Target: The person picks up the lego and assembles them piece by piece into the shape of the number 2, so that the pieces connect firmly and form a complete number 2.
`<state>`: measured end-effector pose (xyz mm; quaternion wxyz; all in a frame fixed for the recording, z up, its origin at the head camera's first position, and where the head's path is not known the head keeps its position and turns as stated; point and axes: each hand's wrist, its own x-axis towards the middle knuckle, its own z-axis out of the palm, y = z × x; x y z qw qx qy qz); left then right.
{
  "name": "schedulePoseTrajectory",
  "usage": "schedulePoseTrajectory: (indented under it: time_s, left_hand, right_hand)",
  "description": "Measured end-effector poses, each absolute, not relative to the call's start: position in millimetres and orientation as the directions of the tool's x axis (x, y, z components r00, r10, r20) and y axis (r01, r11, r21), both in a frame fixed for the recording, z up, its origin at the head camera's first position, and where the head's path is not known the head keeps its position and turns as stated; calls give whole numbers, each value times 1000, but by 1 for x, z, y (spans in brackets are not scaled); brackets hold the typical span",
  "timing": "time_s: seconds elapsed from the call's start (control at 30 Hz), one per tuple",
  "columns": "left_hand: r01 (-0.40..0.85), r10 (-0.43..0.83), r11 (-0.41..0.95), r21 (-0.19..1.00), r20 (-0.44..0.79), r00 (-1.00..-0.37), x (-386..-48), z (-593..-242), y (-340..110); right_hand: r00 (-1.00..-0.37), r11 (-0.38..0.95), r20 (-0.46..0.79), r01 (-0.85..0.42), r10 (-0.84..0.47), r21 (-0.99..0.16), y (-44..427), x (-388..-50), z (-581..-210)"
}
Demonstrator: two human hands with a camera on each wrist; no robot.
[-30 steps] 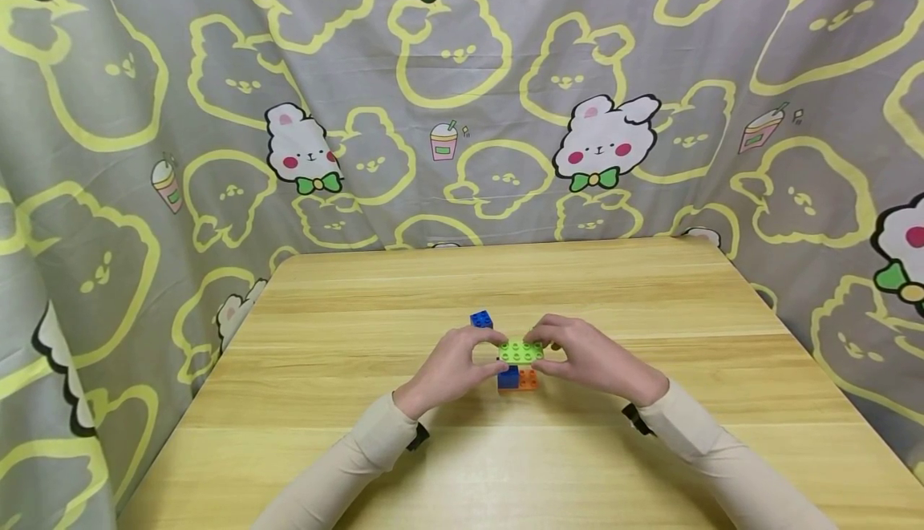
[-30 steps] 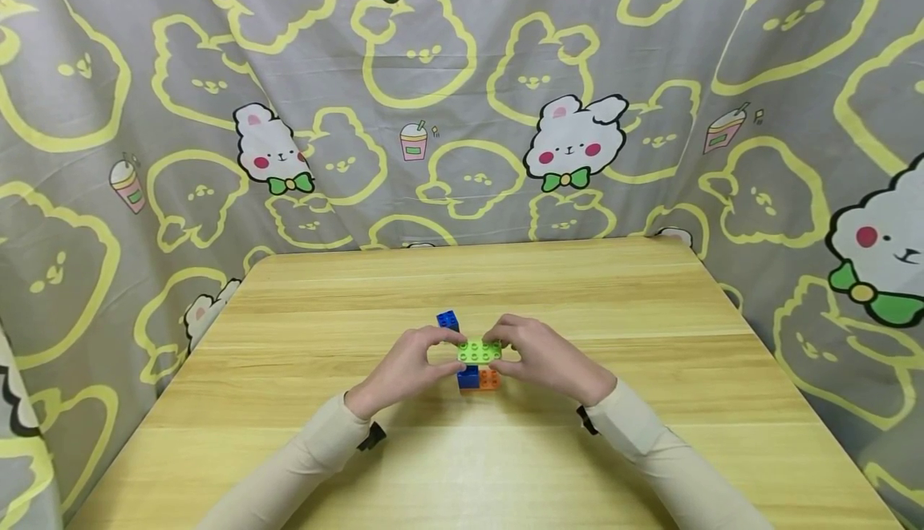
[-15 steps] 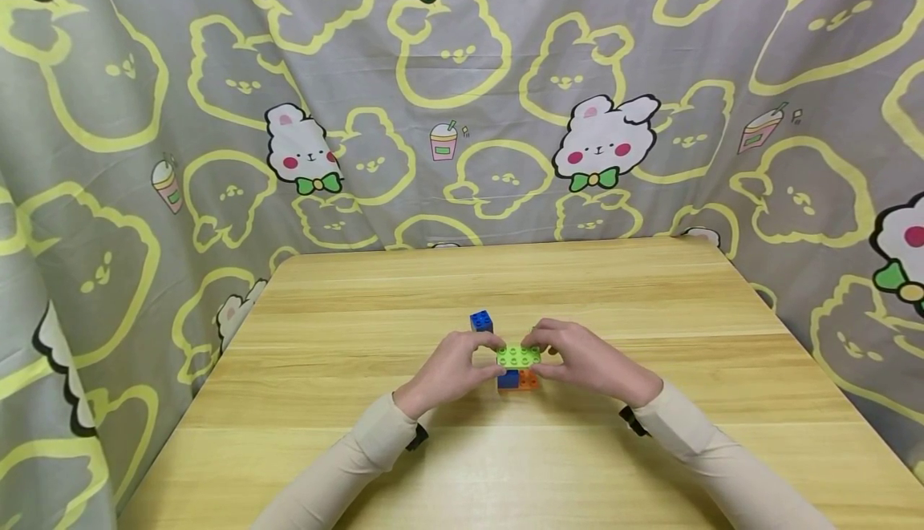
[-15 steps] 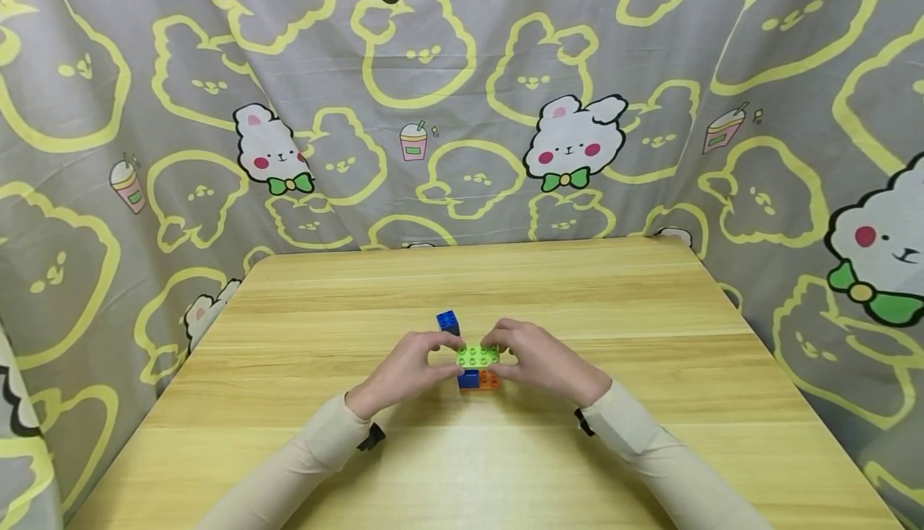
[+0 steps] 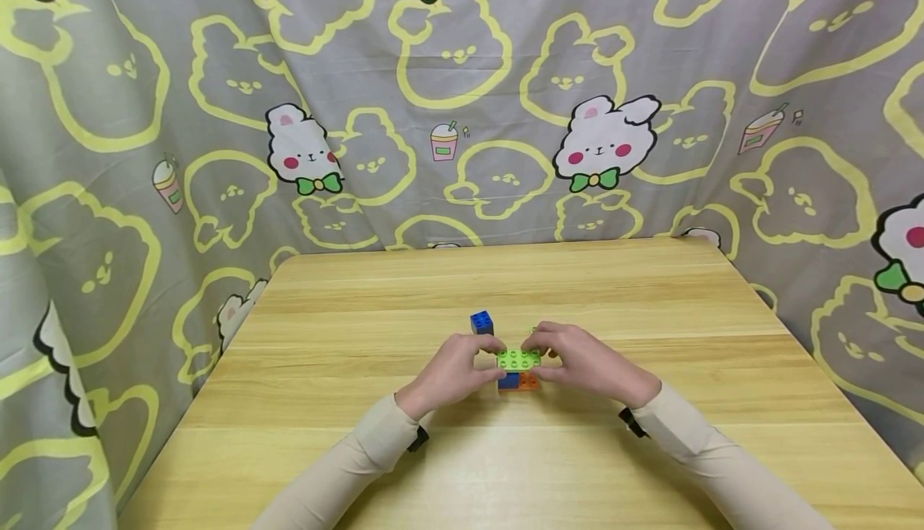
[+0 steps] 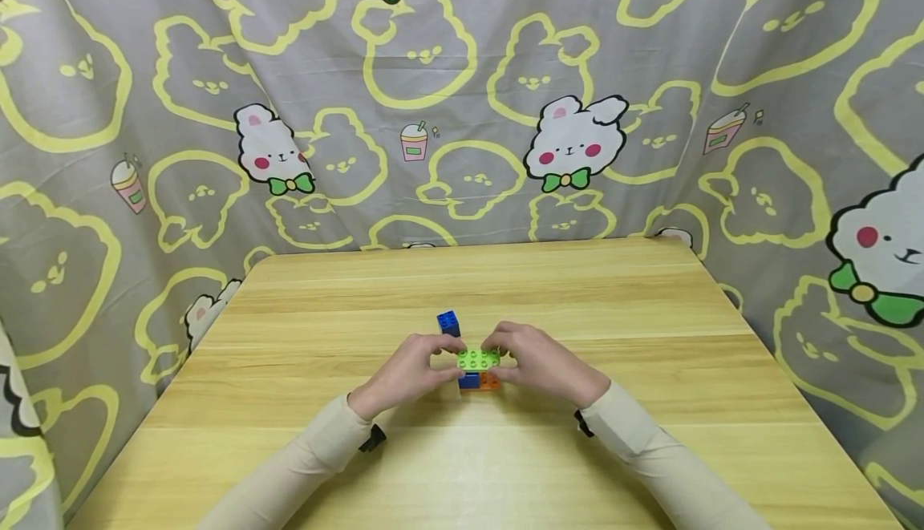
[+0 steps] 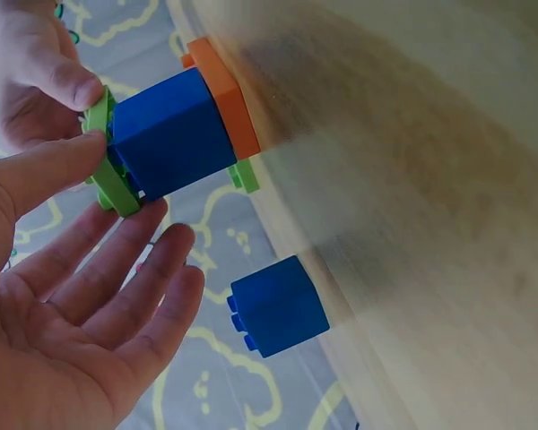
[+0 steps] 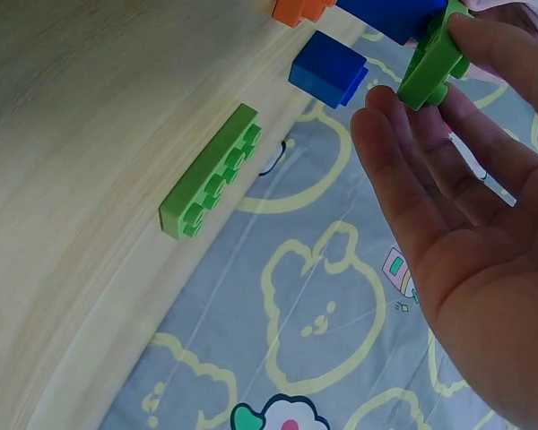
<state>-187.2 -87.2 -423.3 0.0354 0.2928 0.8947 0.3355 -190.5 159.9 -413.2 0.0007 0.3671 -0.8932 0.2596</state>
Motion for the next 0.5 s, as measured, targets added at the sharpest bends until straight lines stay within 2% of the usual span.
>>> schedulePoseTrajectory:
  time_s: [0.27, 0.5]
  left_hand:
    - [413, 533, 572, 709, 61, -844, -186, -423, -87]
    - [389, 530, 569, 725, 39, -847, -187, -423, -86]
  right_hand:
    - [-738, 603, 178, -645, -651, -470, 159, -191, -415]
    - [-737, 600, 177, -645, -652, -474, 158, -191, -414]
